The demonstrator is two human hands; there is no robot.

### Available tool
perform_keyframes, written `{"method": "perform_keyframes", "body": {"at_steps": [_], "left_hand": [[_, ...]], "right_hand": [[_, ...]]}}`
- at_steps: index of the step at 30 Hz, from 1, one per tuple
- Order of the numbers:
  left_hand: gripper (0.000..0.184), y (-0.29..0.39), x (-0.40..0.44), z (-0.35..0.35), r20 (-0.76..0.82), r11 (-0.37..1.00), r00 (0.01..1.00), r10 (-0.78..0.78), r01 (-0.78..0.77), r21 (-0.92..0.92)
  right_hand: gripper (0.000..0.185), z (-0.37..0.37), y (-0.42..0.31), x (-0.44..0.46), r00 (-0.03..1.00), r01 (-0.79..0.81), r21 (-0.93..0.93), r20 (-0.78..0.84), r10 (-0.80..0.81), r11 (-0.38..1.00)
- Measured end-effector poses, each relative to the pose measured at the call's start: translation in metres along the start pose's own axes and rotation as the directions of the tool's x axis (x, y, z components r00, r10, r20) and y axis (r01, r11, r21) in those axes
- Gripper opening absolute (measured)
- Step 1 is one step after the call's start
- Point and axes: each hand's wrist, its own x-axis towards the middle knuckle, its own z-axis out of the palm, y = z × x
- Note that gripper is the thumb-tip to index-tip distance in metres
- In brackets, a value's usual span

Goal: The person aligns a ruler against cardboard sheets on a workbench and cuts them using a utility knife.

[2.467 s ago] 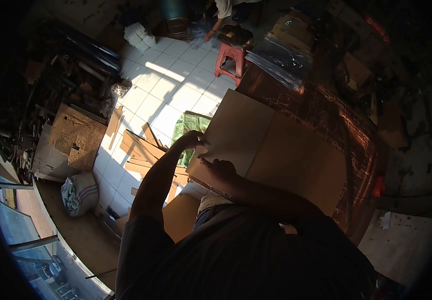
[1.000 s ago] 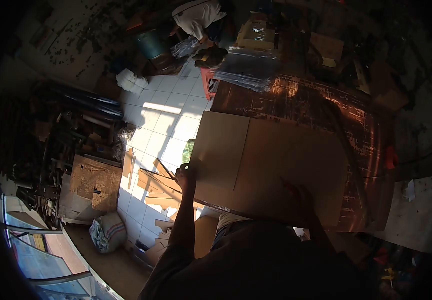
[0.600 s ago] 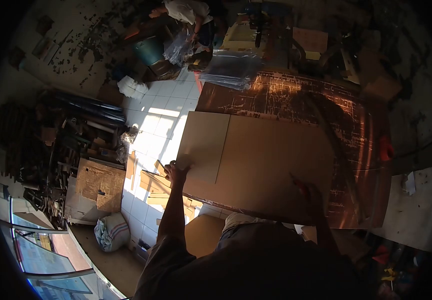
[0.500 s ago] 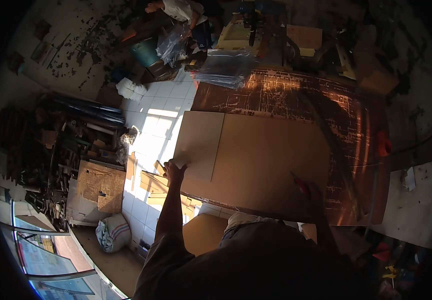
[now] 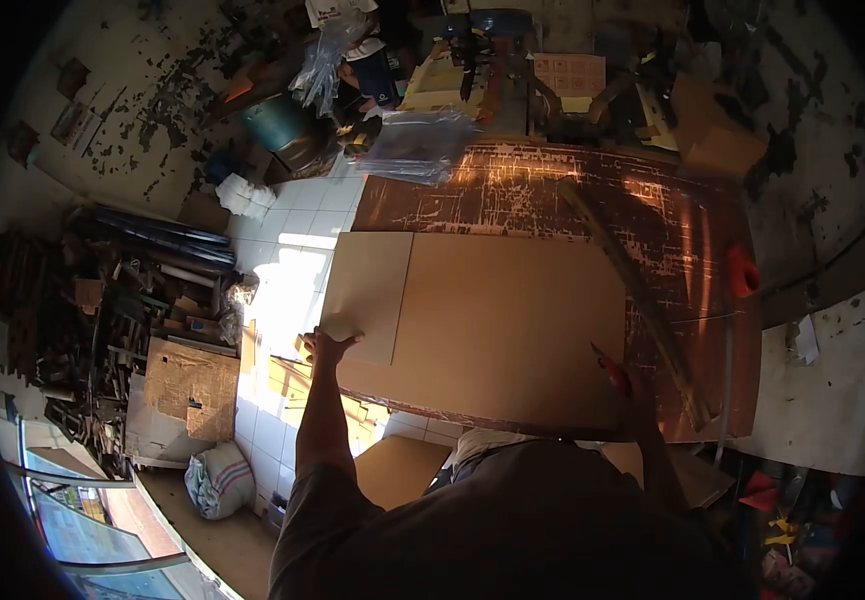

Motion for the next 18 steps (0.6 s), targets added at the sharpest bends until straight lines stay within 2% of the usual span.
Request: {"method": "perform_keyframes", "body": {"at_steps": [4, 6, 9, 12, 16, 18], "left_hand": [[0.117, 0.006, 0.002, -0.006, 0.013, 0.998, 0.999, -0.048, 0.047, 0.052], [0.124, 0.008, -0.001, -0.01, 0.039, 0.997, 0.997, -0.069, 0.067, 0.044], [0.129, 0.009, -0.004, -0.023, 0.073, 0.998, 0.995, -0.067, 0.066, 0.004], [0.124, -0.011, 0.015, -0.008, 0.027, 0.993, 0.995, -0.098, 0.099, -0.068], [0.12, -0.024, 0.021, -0.005, -0.011, 0.99, 0.995, -0.098, 0.096, -0.101], [0.116, -0.03, 0.022, -0.009, 0.101, 0.991, 0.993, -0.062, 0.073, -0.108]], "right_hand": [[0.03, -0.002, 0.018, 0.003, 0.999, 0.027, -0.003, -0.026, -0.027, 1.0], [0.028, -0.002, 0.012, 0.002, 0.997, -0.01, -0.08, -0.073, 0.004, 0.997], [0.028, 0.005, 0.009, 0.006, 0.998, 0.004, -0.022, -0.069, -0.005, 1.0], [0.028, 0.013, -0.007, 0.009, 0.998, -0.011, 0.061, -0.065, 0.015, 0.998], [0.027, 0.017, -0.015, 0.015, 0.998, 0.021, 0.079, -0.054, -0.017, 0.997], [0.03, 0.018, -0.015, 0.017, 0.996, 0.056, 0.082, -0.073, -0.05, 0.995]]}}
